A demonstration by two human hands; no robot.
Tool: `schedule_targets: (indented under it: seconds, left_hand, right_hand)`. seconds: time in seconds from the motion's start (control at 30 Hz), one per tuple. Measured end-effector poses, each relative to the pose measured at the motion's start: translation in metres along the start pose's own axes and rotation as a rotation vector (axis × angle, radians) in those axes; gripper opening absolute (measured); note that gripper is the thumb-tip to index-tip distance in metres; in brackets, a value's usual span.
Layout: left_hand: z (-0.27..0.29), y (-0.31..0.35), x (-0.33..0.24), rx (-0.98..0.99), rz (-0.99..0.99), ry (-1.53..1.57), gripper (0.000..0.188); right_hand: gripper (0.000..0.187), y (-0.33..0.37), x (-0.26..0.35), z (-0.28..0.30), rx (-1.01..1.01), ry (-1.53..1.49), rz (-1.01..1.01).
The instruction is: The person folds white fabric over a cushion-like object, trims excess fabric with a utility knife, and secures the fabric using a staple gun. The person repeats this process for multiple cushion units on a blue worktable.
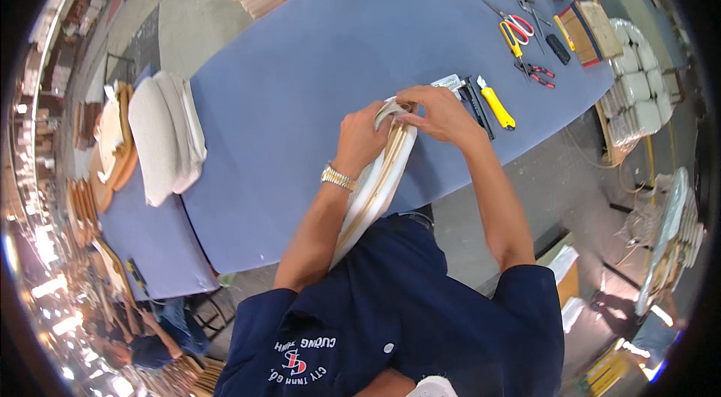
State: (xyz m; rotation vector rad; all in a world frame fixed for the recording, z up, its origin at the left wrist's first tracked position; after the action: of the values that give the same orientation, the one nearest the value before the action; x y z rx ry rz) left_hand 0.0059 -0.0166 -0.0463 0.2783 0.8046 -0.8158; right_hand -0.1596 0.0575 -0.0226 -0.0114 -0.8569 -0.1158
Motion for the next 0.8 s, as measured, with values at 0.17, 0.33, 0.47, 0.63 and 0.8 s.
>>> schedule_targets:
  seconds: [0.17, 0.33, 0.47, 0.63, 0.8]
  left_hand:
    - [-0.023, -0.005, -0.010, -0.014, -0.036, 0.085, 0.028]
    - [-0.035, -0.005, -0.008, 0.133, 0.105, -0.003, 0.034]
    - [-0.050, -0.005, -0.004, 0.136, 0.099, -0.070, 0.032]
    - [-0.062, -0.005, -0.006, 0.181, 0.112, -0.094, 0.026]
    - [-0.063, -0.001, -0.007, 0.164, 0.096, -0.111, 0.027]
  right_hand:
    - [0.018, -0.004, -0.013, 0.007, 0.131, 0.222, -0.051]
    - [0.012, 0.007, -0.013, 0.004, 0.105, 0.299, -0.070]
    - [0.010, 0.019, -0.023, -0.002, 0.082, 0.333, -0.095]
    - [0.010, 0.036, -0.037, -0.008, -0.011, 0.303, -0.100]
    - [0.018, 0.048, -0.038, -0.010, -0.093, 0.203, -0.152]
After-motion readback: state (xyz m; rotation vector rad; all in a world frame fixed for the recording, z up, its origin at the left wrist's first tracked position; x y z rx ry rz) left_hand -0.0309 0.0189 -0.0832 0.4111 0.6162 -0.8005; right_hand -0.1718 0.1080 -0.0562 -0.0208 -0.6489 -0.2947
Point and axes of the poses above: each hand's wrist, its own y-axis away from the middle knuckle, its own z-axis out of the back of the hand, x = y × z, the point moved 4 cm from there along -y, towards the middle knuckle, and after that the axes turned 4 degrees about -z, right-handed, at the moved point
